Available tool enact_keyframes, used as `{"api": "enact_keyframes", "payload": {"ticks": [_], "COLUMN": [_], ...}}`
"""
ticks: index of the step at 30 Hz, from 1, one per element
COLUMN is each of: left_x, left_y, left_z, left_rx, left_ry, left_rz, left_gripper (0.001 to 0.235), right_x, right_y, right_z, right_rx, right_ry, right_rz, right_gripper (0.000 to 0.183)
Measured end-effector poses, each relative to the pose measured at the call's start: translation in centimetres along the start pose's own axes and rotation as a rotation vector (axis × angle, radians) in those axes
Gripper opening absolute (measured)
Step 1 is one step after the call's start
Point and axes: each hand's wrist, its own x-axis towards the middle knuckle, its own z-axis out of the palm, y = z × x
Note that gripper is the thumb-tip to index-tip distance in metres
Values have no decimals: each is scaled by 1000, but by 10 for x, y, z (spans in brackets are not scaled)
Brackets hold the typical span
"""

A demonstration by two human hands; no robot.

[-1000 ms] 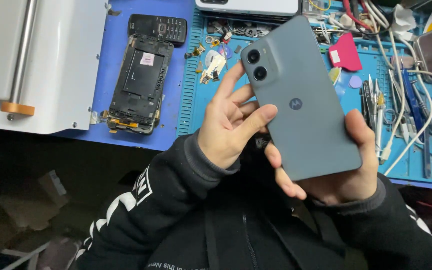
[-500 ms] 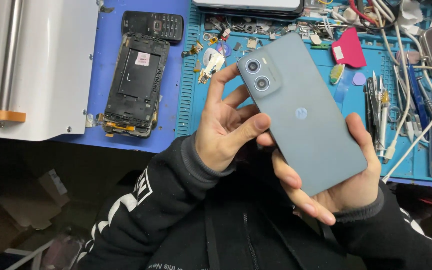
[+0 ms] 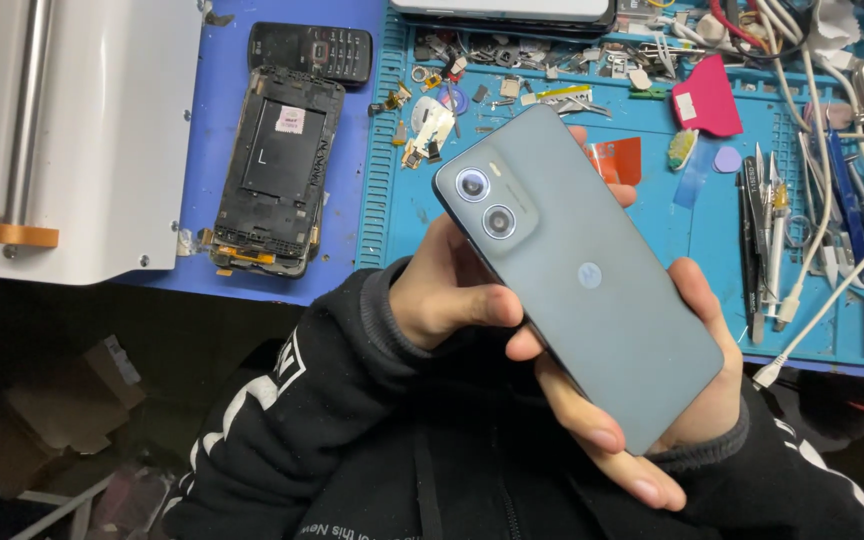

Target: Inspect and demonstrate several smartphones on a repair workbench, including checking screens and removing a SIM tray.

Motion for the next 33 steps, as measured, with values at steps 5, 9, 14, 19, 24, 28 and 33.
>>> {"api": "enact_keyframes", "payload": {"ticks": [5,9,14,19,24,28,33], "left_x": [-1,17,17,16,15,4,-2], "left_y": [-21,-32,-24,-16,-11,-5,-1], "left_z": [-2,13,17,19,25,29,28], "left_rx": [-179,-163,-136,-81,-63,16,72], "left_ry": [113,320,267,168,193,170,227], "left_rz": [-58,8,42,77,47,18,34], "left_gripper": [68,57,55,53,64,86,106], "right_x": [21,9,4,15,16,18,25], "right_y": [3,1,-7,-8,-5,-4,4], "right_z": [34,22,10,24,21,19,18], "right_rx": [-313,-712,-906,-1101,-1149,-1333,-1584], "right_ry": [228,560,568,534,521,526,458], "right_rz": [-132,-109,-8,-61,-102,-116,-150], "right_gripper": [100,88,85,88,83,79,82]}}
